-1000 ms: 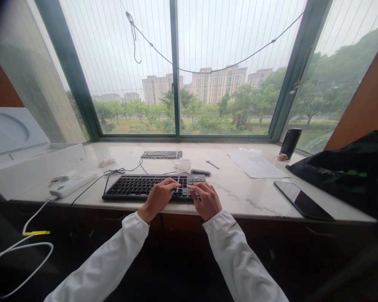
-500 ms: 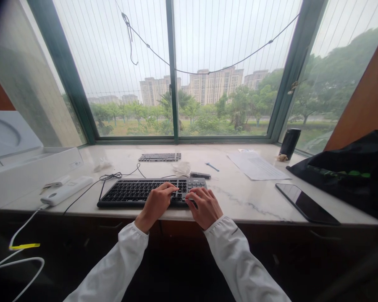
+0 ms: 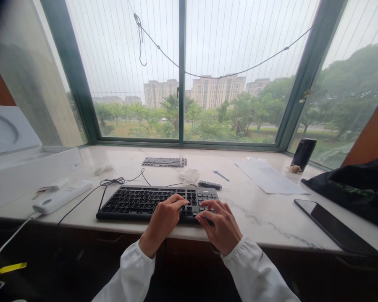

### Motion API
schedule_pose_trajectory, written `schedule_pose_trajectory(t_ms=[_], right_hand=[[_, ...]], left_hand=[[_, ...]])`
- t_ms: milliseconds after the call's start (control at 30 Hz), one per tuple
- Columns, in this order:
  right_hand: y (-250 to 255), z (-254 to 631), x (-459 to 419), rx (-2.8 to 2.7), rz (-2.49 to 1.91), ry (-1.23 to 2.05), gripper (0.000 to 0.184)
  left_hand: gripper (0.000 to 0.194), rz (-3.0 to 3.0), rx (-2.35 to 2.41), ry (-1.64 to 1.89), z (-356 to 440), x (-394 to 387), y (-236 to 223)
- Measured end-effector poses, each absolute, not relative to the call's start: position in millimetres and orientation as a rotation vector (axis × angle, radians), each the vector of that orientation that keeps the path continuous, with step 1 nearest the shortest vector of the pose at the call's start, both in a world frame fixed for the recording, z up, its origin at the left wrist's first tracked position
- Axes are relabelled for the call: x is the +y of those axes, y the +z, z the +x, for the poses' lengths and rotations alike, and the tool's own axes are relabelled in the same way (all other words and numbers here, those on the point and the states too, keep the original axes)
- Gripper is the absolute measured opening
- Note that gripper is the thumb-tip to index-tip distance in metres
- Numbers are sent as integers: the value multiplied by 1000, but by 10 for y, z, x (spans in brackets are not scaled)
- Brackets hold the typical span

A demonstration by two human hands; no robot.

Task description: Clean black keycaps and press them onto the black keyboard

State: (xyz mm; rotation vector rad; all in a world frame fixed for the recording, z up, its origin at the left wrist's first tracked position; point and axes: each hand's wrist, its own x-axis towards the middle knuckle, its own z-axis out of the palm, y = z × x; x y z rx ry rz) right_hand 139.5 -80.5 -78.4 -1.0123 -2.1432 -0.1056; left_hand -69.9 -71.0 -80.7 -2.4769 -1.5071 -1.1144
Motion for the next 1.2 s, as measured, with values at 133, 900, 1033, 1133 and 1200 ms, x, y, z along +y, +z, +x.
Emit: schedule_pose_trajectory(t_ms=[133, 900, 1033, 1133, 1200], right_hand=[[-572, 1423, -534, -2057, -1067, -85, 22], [-268, 188, 2391, -2071, -2065, 365, 34], [-362, 201, 2475, -2002, -2114, 429, 29], [-395, 227, 2498, -1996, -2095, 441, 25], [-398, 238, 2509, -2008, -2048, 406, 24]], left_hand=[[40, -2478, -1541, -1113, -691, -721, -809], [44, -2408, -1491, -1272, -651, -609, -1021], [43, -2358, -1497, -1303, -617, -566, -1113], [43, -2363, -1516, -1280, -604, -542, -1160], [43, -2365, -1526, -1276, -601, -532, -1177]])
